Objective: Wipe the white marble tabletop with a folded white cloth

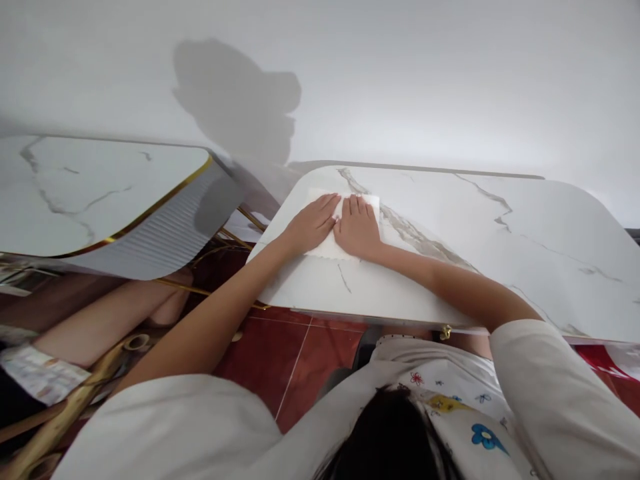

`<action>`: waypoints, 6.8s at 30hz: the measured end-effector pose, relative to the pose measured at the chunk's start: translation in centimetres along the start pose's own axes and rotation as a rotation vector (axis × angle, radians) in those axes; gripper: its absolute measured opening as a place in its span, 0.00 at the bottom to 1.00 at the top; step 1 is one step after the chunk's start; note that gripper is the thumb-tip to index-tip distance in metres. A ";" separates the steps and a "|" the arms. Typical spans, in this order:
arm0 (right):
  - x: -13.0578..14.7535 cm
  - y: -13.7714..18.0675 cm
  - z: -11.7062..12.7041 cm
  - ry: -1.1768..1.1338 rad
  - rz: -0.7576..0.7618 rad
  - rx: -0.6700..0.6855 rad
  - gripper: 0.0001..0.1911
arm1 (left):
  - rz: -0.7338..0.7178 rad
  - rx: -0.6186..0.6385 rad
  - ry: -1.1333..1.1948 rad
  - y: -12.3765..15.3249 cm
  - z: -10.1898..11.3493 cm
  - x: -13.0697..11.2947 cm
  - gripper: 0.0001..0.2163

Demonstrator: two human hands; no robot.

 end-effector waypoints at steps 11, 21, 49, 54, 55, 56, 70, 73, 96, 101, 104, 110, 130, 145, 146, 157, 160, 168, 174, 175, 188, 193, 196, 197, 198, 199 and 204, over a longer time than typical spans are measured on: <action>2.5 8.9 3.0 -0.025 0.089 0.088 0.31 | 0.027 0.010 -0.044 6.9 1.3 -7.2 0.28; -5.4 11.1 5.7 0.045 0.064 0.037 0.31 | -0.004 -0.039 0.002 2.3 -1.9 -14.2 0.26; -19.4 -14.5 0.4 0.064 -0.056 0.081 0.20 | 0.237 -0.085 0.022 -21.6 -6.6 -0.6 0.14; -19.2 -14.5 0.6 0.061 -0.036 0.068 0.21 | 0.173 -0.093 0.016 -21.9 -6.7 -0.8 0.15; -19.0 -14.4 0.6 0.069 -0.012 0.059 0.21 | 0.143 -0.099 0.015 -21.9 -6.7 -1.0 0.15; -18.8 -14.3 0.7 0.081 0.012 0.048 0.20 | 0.114 -0.108 0.012 -21.8 -6.7 -1.2 0.16; -13.7 -5.7 2.1 0.115 0.032 -0.007 0.28 | -0.160 -0.119 -0.047 -13.5 -5.6 -6.1 0.23; -11.1 -1.6 2.7 0.081 0.024 0.000 0.29 | -0.128 -0.102 -0.041 -9.0 -4.3 -7.8 0.24; -13.9 13.8 9.8 0.060 0.088 0.045 0.30 | 0.186 -0.037 0.119 -0.9 -4.2 -22.3 0.25; -17.1 8.2 9.0 0.074 0.123 0.039 0.29 | 0.155 -0.084 0.090 -6.8 -5.1 -20.4 0.23; -19.1 4.2 8.3 0.088 0.122 0.029 0.28 | 0.122 -0.088 0.076 -10.8 -5.7 -18.8 0.21; -22.9 -2.8 6.7 0.092 0.085 0.030 0.28 | 0.097 -0.127 0.091 -17.6 -7.0 -15.2 0.19; -26.8 -9.9 5.1 0.126 -0.021 0.011 0.21 | 0.113 -0.124 0.006 -24.8 -9.3 -10.3 0.15; -19.8 1.1 7.0 0.171 0.082 0.036 0.29 | 0.081 -0.067 -0.024 -13.4 -6.9 -16.0 0.24; -19.0 2.3 7.2 0.166 0.082 0.038 0.29 | 0.088 -0.042 -0.020 -12.1 -6.6 -16.5 0.25; -11.5 15.7 10.2 0.079 0.124 0.072 0.30 | 0.034 0.046 0.021 1.4 -3.6 -22.5 0.28; -12.6 17.4 11.2 0.060 0.097 0.092 0.30 | 0.045 0.062 0.073 1.8 -3.6 -24.8 0.28; -20.0 18.8 13.2 0.122 0.071 0.101 0.32 | 0.090 0.174 0.291 -2.4 -5.9 -29.7 0.30; -24.7 12.5 11.0 0.142 0.084 0.231 0.33 | 0.157 0.212 0.320 -9.4 -7.9 -26.8 0.28; -25.3 11.1 10.7 0.144 0.073 0.236 0.34 | 0.153 0.184 0.313 -10.7 -8.1 -26.1 0.26; -30.1 -2.9 8.1 0.199 -0.055 0.121 0.31 | 0.091 -0.060 0.410 -24.0 -10.7 -16.1 0.18; -31.3 -6.6 7.5 0.159 -0.045 0.051 0.24 | 0.046 -0.092 0.267 -26.4 -10.4 -15.3 0.14; -32.2 -7.8 7.0 0.175 -0.082 0.050 0.21 | 0.140 -0.040 0.198 -27.3 -11.0 -14.2 0.15; -32.6 -8.0 6.9 0.186 -0.101 0.054 0.21 | 0.164 -0.025 0.183 -27.5 -11.1 -13.9 0.16; -32.8 -8.2 6.8 0.195 -0.114 0.054 0.21 | 0.178 -0.013 0.173 -27.7 -11.3 -13.8 0.17; -32.9 -8.3 6.8 0.197 -0.116 0.049 0.21 | 0.182 -0.005 0.167 -27.9 -11.3 -13.7 0.17; -32.4 -8.0 7.1 0.162 -0.037 -0.022 0.20 | 0.109 -0.042 0.148 -27.6 -10.8 -14.4 0.16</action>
Point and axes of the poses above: each hand's wrist, its own y-axis away from the middle knuckle, its own z-axis out of the back of the hand, x = y × z, the point moved 9 cm from there along -y, towards the middle knuckle, and after that the axes turned 6 degrees about -x, right-handed, at the moved point
